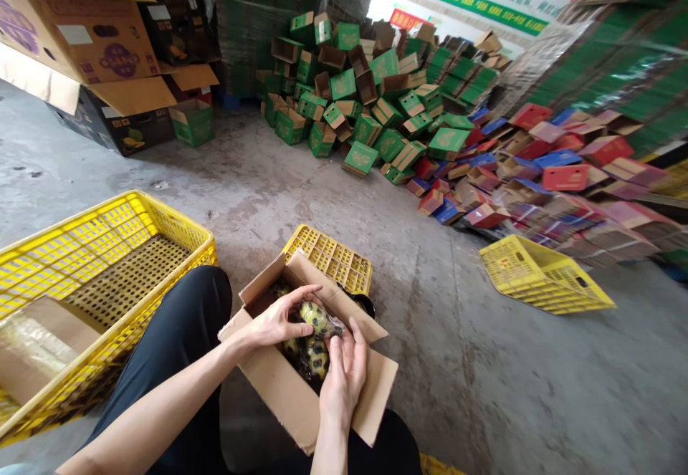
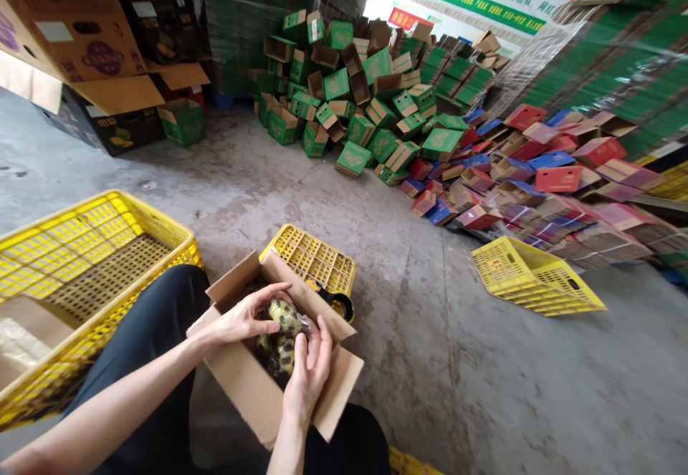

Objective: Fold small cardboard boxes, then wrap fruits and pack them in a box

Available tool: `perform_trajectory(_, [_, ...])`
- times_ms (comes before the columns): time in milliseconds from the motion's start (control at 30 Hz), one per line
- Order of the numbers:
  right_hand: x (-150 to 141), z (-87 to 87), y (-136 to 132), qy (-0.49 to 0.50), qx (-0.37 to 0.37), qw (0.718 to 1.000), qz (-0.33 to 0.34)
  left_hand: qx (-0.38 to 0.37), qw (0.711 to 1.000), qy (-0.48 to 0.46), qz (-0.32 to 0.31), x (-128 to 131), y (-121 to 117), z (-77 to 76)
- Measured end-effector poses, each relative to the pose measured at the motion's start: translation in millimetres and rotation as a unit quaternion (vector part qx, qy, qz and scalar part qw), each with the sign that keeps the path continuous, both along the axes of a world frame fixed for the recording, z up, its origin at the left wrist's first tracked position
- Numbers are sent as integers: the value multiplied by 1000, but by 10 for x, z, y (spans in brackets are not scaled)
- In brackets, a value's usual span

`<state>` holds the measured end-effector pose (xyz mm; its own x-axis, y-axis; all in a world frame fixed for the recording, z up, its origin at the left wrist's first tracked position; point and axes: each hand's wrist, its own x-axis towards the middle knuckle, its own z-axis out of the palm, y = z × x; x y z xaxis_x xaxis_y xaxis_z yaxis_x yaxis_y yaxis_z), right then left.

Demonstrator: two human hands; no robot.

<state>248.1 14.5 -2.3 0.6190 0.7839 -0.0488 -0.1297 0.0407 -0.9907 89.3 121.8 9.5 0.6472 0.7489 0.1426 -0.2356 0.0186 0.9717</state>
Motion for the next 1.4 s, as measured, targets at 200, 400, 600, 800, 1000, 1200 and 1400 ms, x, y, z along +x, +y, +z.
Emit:
perform_trajectory(200, [17,-9,19,-5,-24,1000,10,36,999,21,6,3,18,-9])
perform_trajectory(400, [32,-57,15,-44,18,999,-21,68,997,35,13,12,63,-33])
perform_trajectory(600, [69,-122,-6,-62,47,996,-50,42,995,88,-6,86,70,-75])
perform_trajectory(800, [73,-100,-19,-80,74,993,-37,-27,995,79,-50,82,87,-22])
perform_trajectory(1000, [43,-3,18,-86,82,993,-23,-52,997,57,-24,71,82,-26])
perform_trajectory(1200, [-30,116,32,3,41,999,-27,-28,999,32,-4,80,71,-84])
perform_trajectory(1400, [-76,190,31,-23,2,1000,-13,7,999,50,3,75,70,-157])
